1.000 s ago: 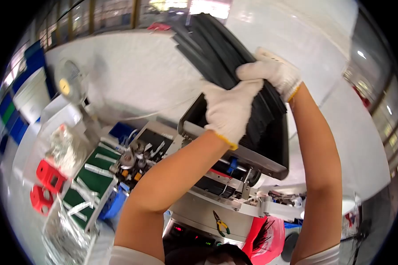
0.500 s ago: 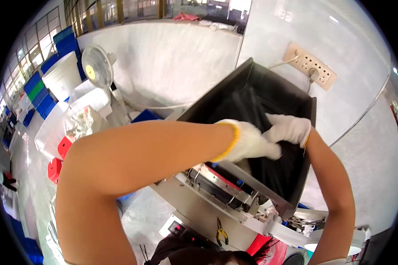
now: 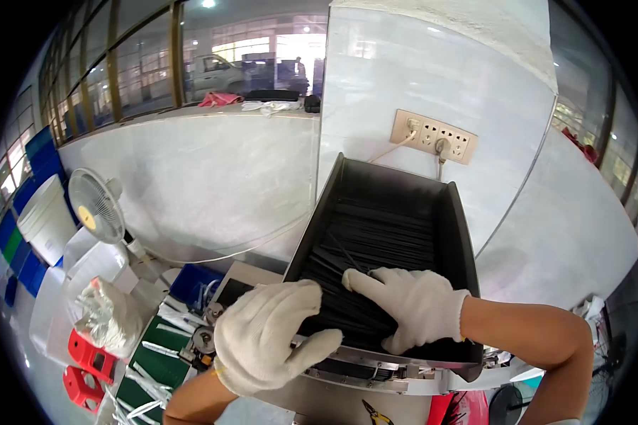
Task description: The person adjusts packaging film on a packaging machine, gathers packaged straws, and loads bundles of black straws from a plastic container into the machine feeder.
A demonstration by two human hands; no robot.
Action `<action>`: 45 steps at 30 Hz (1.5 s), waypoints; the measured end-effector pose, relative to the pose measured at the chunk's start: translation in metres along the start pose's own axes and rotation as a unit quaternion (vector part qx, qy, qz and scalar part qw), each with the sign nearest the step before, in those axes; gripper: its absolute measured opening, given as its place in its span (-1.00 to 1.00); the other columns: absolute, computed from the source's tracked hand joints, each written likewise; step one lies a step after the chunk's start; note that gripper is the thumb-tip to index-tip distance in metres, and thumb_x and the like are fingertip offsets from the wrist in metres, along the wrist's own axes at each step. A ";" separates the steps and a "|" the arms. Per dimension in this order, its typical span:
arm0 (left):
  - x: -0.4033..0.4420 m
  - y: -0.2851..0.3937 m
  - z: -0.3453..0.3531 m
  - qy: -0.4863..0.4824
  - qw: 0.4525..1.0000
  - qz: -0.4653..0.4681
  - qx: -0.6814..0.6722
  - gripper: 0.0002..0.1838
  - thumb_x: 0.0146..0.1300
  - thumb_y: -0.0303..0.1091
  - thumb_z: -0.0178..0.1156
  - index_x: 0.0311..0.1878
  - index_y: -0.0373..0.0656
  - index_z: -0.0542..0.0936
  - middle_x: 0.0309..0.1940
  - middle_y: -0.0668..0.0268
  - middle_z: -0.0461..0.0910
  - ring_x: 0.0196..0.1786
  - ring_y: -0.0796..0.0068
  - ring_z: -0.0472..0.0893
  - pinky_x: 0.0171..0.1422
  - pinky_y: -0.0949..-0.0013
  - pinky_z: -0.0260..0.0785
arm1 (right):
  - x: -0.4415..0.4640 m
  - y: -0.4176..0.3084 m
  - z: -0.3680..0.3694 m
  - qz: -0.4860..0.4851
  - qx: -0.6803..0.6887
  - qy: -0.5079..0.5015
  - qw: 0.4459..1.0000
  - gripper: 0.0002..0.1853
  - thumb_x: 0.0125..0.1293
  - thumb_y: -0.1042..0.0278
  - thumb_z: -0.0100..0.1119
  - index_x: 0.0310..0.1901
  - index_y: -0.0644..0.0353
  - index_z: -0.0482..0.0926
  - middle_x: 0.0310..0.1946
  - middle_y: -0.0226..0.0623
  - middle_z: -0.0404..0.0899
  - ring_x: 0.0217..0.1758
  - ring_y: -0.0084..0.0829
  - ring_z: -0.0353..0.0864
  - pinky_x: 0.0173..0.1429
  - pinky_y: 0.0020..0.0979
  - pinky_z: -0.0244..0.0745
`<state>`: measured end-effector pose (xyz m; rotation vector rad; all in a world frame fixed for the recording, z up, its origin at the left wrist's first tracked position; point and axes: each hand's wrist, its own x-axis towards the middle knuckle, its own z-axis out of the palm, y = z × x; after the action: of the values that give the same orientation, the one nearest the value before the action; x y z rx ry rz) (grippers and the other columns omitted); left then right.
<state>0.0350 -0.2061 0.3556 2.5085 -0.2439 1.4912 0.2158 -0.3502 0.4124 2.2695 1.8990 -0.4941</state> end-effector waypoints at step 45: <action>-0.028 -0.054 0.038 0.085 0.963 0.150 -0.209 -0.82 -0.17 -0.49 0.22 -0.76 -0.24 0.45 -0.78 0.24 0.47 -0.76 0.34 0.46 -0.61 0.35 0.37 | 0.110 0.044 0.006 -0.182 0.041 0.150 0.971 -0.75 0.34 0.35 0.15 0.02 0.00 0.66 -0.19 -0.24 0.64 -0.08 -0.18 0.63 0.04 -0.22 0.56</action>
<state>0.0672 -0.1633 0.3080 2.0620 -0.8462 1.5520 0.2737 -0.2581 0.3656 2.1486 2.5108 -0.2833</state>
